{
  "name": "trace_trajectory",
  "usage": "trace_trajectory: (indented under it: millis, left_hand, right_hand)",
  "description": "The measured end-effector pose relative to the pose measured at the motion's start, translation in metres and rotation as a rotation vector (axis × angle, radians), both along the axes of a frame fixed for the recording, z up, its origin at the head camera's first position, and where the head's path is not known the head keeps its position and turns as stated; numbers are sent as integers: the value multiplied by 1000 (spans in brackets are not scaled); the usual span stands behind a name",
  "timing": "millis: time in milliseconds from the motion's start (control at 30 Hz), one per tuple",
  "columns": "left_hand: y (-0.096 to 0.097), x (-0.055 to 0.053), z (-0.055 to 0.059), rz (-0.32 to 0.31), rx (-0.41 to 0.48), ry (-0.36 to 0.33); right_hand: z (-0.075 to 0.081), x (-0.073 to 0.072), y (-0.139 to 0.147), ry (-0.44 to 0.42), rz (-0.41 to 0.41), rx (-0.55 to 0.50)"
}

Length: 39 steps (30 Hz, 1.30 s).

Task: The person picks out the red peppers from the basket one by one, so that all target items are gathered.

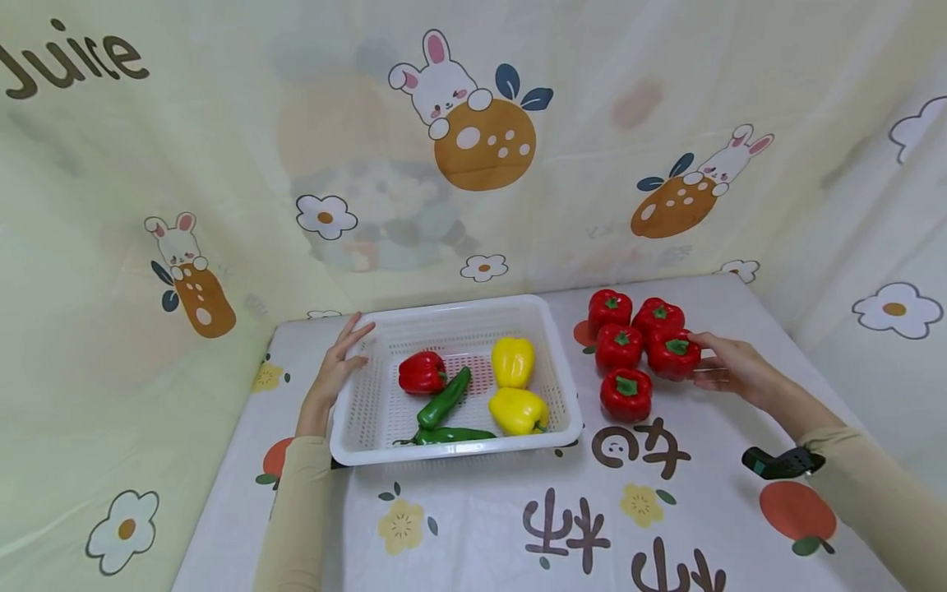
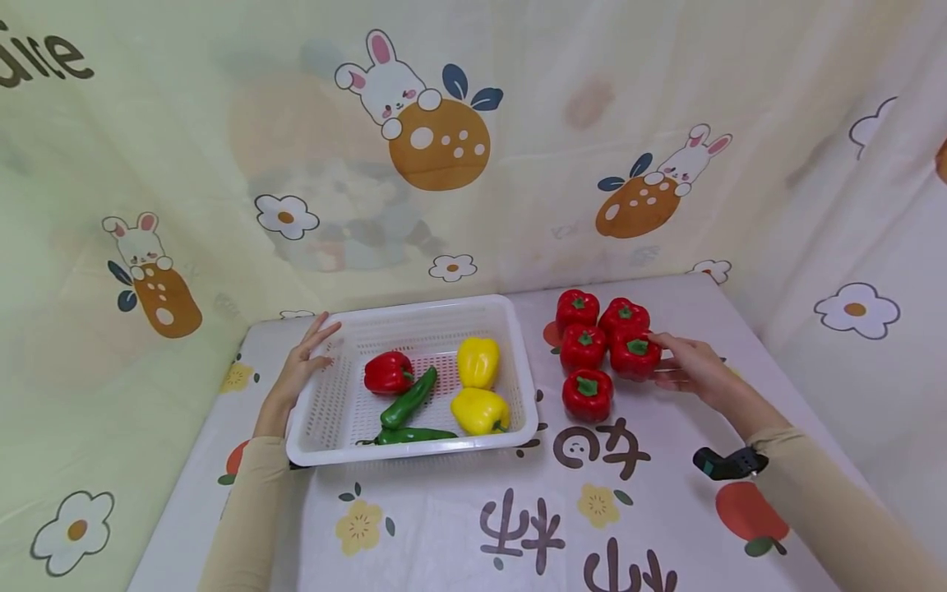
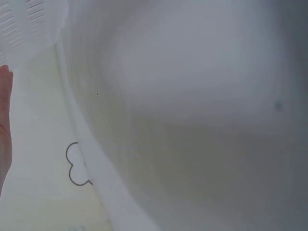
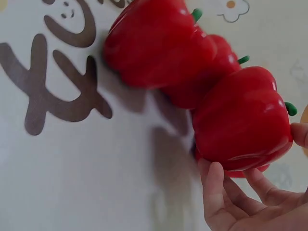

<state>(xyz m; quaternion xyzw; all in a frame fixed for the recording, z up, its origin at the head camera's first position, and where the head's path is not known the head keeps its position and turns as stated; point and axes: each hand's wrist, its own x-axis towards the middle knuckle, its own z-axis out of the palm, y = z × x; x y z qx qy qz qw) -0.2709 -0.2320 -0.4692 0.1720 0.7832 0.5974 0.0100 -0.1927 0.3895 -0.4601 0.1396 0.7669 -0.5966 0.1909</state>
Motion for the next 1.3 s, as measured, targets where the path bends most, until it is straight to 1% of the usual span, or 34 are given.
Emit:
trace_trajectory:
  millis: [200,600,867,1167,1300]
  left_hand:
    - [0,-2,-2,-7,5,-2]
    - [0,-3,-2,-2,13,-2]
    - [0,-1,-2,0,20,-10]
    - [0,-1,-4,-3,22,-12]
    - [0,-2,-3,1,11,-6]
  right_hand:
    - [-9,-1,4,-1,3,15]
    - [-18,-5,3,15,-3,27]
    - [-26,-5,3,12,1,38]
    - [-28,-4,3,14,9,26]
    - [-28,-4,6,4,9,-4]
